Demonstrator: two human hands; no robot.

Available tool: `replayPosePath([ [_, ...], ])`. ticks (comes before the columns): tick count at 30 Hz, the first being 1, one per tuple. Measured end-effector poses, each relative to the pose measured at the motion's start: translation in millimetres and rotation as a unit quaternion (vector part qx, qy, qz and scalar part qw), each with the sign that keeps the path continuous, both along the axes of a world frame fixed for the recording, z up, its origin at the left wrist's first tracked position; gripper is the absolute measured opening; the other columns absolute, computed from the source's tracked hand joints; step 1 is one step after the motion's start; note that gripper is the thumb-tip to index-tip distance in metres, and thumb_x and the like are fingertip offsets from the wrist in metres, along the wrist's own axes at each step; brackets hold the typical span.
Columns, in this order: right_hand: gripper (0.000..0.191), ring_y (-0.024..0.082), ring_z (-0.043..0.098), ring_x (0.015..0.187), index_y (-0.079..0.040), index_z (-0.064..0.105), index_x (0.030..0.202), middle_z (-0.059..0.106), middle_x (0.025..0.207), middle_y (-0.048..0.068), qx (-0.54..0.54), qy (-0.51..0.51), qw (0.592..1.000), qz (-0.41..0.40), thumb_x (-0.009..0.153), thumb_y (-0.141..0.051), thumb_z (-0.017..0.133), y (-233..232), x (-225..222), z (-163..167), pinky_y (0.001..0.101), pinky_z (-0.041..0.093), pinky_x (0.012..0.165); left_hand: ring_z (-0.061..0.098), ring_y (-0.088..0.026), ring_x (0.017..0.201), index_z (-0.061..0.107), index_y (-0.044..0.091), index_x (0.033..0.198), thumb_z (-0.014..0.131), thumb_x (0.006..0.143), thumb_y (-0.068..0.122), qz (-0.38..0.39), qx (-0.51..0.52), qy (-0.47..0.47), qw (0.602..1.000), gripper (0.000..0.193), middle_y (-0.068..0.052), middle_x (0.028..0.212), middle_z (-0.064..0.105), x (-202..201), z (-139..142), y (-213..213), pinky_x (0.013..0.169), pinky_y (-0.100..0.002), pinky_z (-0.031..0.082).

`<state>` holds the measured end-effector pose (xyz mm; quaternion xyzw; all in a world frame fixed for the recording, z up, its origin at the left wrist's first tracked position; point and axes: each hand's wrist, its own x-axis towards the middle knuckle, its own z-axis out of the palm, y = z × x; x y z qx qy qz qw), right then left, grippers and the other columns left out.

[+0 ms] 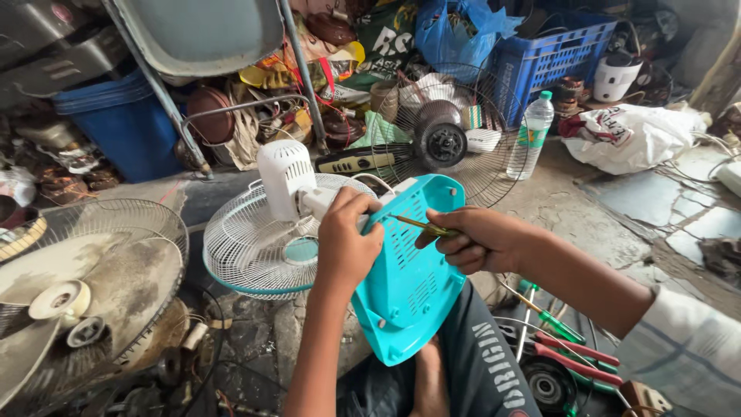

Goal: The person sits on the floor repairing a pedestal fan. They hold the white fan housing with exposed wiring and speed-control component, route the power cord, then fit the teal rear cover onto the housing and drive screws into it using a screwdriver.

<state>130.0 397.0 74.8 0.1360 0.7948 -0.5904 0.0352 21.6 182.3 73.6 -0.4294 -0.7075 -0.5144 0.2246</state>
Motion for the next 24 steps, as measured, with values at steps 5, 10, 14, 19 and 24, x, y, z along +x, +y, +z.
replayPosePath([
  [5,0.031,0.011,0.053,0.056,-0.006,0.072,0.095,0.058,0.067,-0.002,0.179,0.159,0.97,-0.05,0.079,-0.032,0.081,-6.3,9.4,-2.1,0.0288,0.04,0.049,0.067,-0.036,0.1,0.066,-0.001,0.1,0.061,0.078,-0.004,-0.027,0.039,0.017,0.999,0.022,-0.013,0.108,0.067,7.0,-2.5,9.6,0.085,-0.043,0.053],
  [10,0.027,0.015,0.057,0.061,-0.011,0.068,0.092,0.059,0.069,-0.001,0.582,0.365,0.722,-0.083,0.084,-0.035,0.077,-13.3,11.5,3.4,0.0336,0.043,0.057,0.065,-0.037,0.094,0.065,0.0,0.093,0.063,0.074,-0.003,-0.009,0.006,0.005,1.0,0.019,-0.015,0.098,0.065,0.5,1.7,20.3,0.081,-0.046,0.051],
  [14,0.031,0.015,0.047,0.057,-0.01,0.068,0.092,0.05,0.065,-0.002,0.501,0.243,0.829,-0.043,0.093,-0.042,0.069,-5.3,1.4,14.2,0.0346,0.034,0.055,0.064,-0.039,0.088,0.065,0.0,0.082,0.067,0.071,-0.002,0.016,-0.021,-0.016,1.0,0.011,-0.016,0.09,0.063,-8.6,4.3,22.9,0.076,-0.048,0.05],
  [19,0.04,0.008,0.036,0.05,-0.002,0.075,0.099,0.041,0.061,-0.004,0.02,-0.021,0.999,-0.025,0.092,-0.041,0.07,6.8,-4.0,15.0,0.0285,0.025,0.043,0.064,-0.039,0.087,0.064,0.001,0.088,0.066,0.075,-0.001,0.005,0.005,0.02,1.0,0.014,-0.015,0.093,0.062,-5.6,0.8,15.2,0.075,-0.049,0.051],
  [24,0.033,0.012,0.049,0.058,-0.005,0.072,0.099,0.05,0.071,-0.002,0.391,0.269,0.878,-0.067,0.083,-0.034,0.078,-2.7,4.1,11.6,0.0306,0.035,0.05,0.062,-0.04,0.096,0.065,0.002,0.096,0.063,0.078,-0.003,0.004,-0.023,0.031,0.999,0.019,-0.016,0.1,0.061,-1.9,-2.1,12.7,0.08,-0.049,0.05],
])
